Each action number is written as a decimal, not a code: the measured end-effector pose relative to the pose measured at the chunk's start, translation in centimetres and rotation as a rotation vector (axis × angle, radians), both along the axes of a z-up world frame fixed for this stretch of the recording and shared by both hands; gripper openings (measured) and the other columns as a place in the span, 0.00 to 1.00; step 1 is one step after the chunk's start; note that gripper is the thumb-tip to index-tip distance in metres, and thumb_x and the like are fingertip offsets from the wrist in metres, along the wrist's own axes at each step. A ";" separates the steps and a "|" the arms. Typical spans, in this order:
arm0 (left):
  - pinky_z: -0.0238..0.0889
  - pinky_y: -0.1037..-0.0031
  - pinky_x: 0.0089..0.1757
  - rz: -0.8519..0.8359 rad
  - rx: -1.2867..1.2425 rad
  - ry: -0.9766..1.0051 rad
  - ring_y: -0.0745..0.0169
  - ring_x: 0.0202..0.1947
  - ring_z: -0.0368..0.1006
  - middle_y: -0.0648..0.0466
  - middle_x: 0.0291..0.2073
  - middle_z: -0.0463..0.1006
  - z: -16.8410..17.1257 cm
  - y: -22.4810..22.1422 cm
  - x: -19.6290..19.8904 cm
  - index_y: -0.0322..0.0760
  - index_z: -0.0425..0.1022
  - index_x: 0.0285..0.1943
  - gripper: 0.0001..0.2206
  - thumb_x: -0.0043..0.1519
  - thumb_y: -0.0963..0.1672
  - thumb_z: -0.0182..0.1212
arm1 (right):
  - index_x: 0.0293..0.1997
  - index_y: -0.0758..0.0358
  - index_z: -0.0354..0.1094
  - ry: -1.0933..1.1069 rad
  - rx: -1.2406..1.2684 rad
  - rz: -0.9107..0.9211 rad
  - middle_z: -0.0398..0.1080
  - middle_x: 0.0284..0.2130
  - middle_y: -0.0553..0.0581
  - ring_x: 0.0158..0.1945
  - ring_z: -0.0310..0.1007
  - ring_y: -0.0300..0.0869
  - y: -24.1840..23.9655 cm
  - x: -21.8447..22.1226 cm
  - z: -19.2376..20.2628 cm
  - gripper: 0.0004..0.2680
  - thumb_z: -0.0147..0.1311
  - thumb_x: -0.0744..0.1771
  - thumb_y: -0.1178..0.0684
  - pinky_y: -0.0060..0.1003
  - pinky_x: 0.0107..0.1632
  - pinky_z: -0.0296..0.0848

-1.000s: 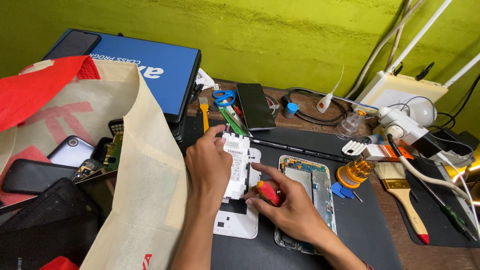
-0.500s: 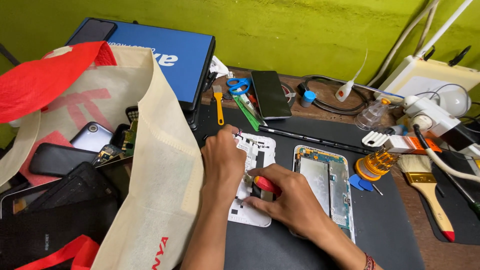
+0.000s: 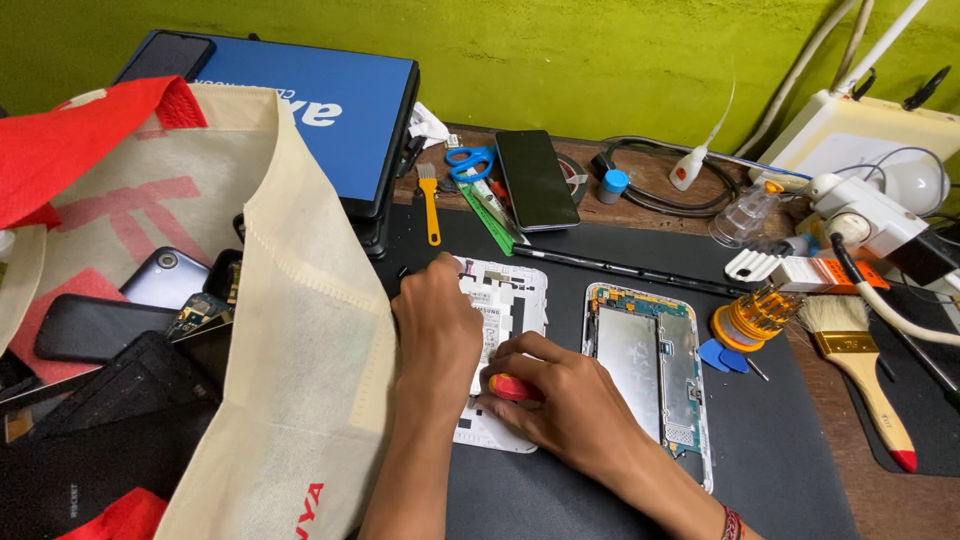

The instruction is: The person uses a screwdriver to remove screws from a disassembled Samsung tablet, then lifts and sets aside the battery. The person continues to unscrew components from the tablet's internal frame.

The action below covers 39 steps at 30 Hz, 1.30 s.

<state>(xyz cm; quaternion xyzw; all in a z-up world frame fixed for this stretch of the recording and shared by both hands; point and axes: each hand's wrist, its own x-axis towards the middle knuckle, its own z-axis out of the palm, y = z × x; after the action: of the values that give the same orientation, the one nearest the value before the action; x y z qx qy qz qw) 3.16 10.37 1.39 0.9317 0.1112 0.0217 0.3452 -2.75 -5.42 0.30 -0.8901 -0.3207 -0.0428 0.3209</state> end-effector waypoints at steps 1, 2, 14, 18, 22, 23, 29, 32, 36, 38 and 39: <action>0.73 0.49 0.42 -0.005 0.000 0.000 0.31 0.41 0.78 0.38 0.40 0.81 0.1 -0.2 -0.1 0.31 0.77 0.49 0.11 0.59 0.33 0.59 | 0.40 0.54 0.76 0.000 0.000 -0.005 0.73 0.41 0.47 0.34 0.80 0.43 -0.3 0.0 0.2 0.06 0.64 0.65 0.47 0.35 0.36 0.75; 0.73 0.48 0.41 -0.008 0.044 0.000 0.30 0.40 0.78 0.37 0.38 0.80 0.2 -0.3 -0.2 0.31 0.75 0.44 0.08 0.59 0.32 0.57 | 0.42 0.57 0.76 0.007 0.007 -0.005 0.74 0.42 0.49 0.35 0.81 0.43 -0.6 0.0 0.3 0.08 0.62 0.66 0.47 0.35 0.38 0.75; 0.71 0.61 0.37 -0.459 0.011 -0.576 0.45 0.39 0.74 0.47 0.35 0.77 -1.9 -7.3 -2.0 0.36 0.78 0.49 0.10 0.60 0.38 0.60 | 0.42 0.65 0.79 0.100 0.413 -0.397 0.75 0.35 0.54 0.31 0.68 0.36 -9.4 -0.4 3.3 0.06 0.57 0.67 0.55 0.29 0.34 0.69; 0.72 0.67 0.39 -0.749 -0.059 -0.643 0.49 0.39 0.77 0.50 0.30 0.76 -2.5 -10.0 -3.8 0.36 0.80 0.45 0.08 0.58 0.37 0.62 | 0.56 0.78 0.68 0.320 0.989 -0.403 0.61 0.32 0.62 0.18 0.53 0.36 -13.8 0.3 -0.7 0.15 0.44 0.68 0.56 0.27 0.16 0.52; 0.72 0.64 0.38 -0.825 0.014 -0.633 0.46 0.39 0.75 0.46 0.30 0.77 -3.5 -10.6 -3.9 0.36 0.80 0.43 0.08 0.56 0.37 0.64 | 0.58 0.80 0.66 0.407 1.072 -0.393 0.52 0.16 0.58 0.17 0.47 0.37 -14.0 0.2 -0.4 0.20 0.44 0.66 0.49 0.28 0.18 0.48; 0.72 0.67 0.38 -0.827 0.050 -0.594 0.49 0.39 0.76 0.47 0.30 0.78 -3.5 -10.6 -4.0 0.36 0.81 0.44 0.08 0.56 0.37 0.64 | 0.59 0.80 0.65 0.412 1.097 -0.385 0.52 0.15 0.58 0.17 0.48 0.37 -14.2 0.2 -0.4 0.20 0.44 0.67 0.49 0.27 0.18 0.49; 0.72 0.67 0.39 -0.863 0.028 -0.513 0.49 0.39 0.77 0.45 0.32 0.80 -2.9 -10.5 -3.7 0.33 0.82 0.43 0.08 0.57 0.38 0.65 | 0.59 0.79 0.64 0.382 1.169 -0.408 0.57 0.15 0.63 0.17 0.56 0.41 -15.0 -0.6 0.0 0.18 0.43 0.70 0.49 0.30 0.16 0.60; 0.72 0.66 0.40 -0.870 -0.026 -0.499 0.47 0.40 0.76 0.45 0.32 0.79 -2.8 -10.2 -3.6 0.33 0.82 0.43 0.07 0.57 0.37 0.65 | 0.59 0.78 0.65 0.354 1.185 -0.414 0.61 0.17 0.66 0.18 0.64 0.46 -15.3 -0.3 -0.8 0.17 0.43 0.71 0.50 0.36 0.17 0.69; 0.72 0.71 0.40 -0.822 -0.007 -0.503 0.52 0.38 0.77 0.46 0.31 0.79 -3.2 -10.4 -3.2 0.33 0.83 0.42 0.06 0.58 0.36 0.64 | 0.57 0.77 0.68 0.323 1.126 -0.455 0.62 0.20 0.62 0.22 0.72 0.48 -15.7 0.0 -2.2 0.15 0.43 0.72 0.52 0.39 0.20 0.76; 0.73 0.71 0.40 -0.803 -0.001 -0.508 0.52 0.38 0.77 0.46 0.31 0.79 -3.1 -10.5 -3.1 0.33 0.82 0.42 0.06 0.58 0.36 0.64 | 0.57 0.78 0.67 0.320 1.113 -0.450 0.62 0.22 0.62 0.21 0.71 0.46 -15.8 0.1 -3.0 0.15 0.43 0.72 0.52 0.38 0.20 0.76; 0.73 0.71 0.39 -0.784 0.005 -0.513 0.52 0.38 0.77 0.45 0.31 0.78 -3.1 -10.5 -3.1 0.32 0.82 0.43 0.06 0.59 0.35 0.64 | 0.57 0.79 0.67 0.317 1.100 -0.446 0.62 0.23 0.61 0.21 0.71 0.45 -15.7 0.1 -3.4 0.16 0.43 0.72 0.52 0.37 0.19 0.77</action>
<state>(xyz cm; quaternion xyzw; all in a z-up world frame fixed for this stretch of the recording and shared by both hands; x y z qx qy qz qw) 0.02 -0.11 -1.70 0.8688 -0.3382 0.1194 0.3414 -2.68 -21.17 -3.08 -0.6351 -0.0060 -0.1351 0.7605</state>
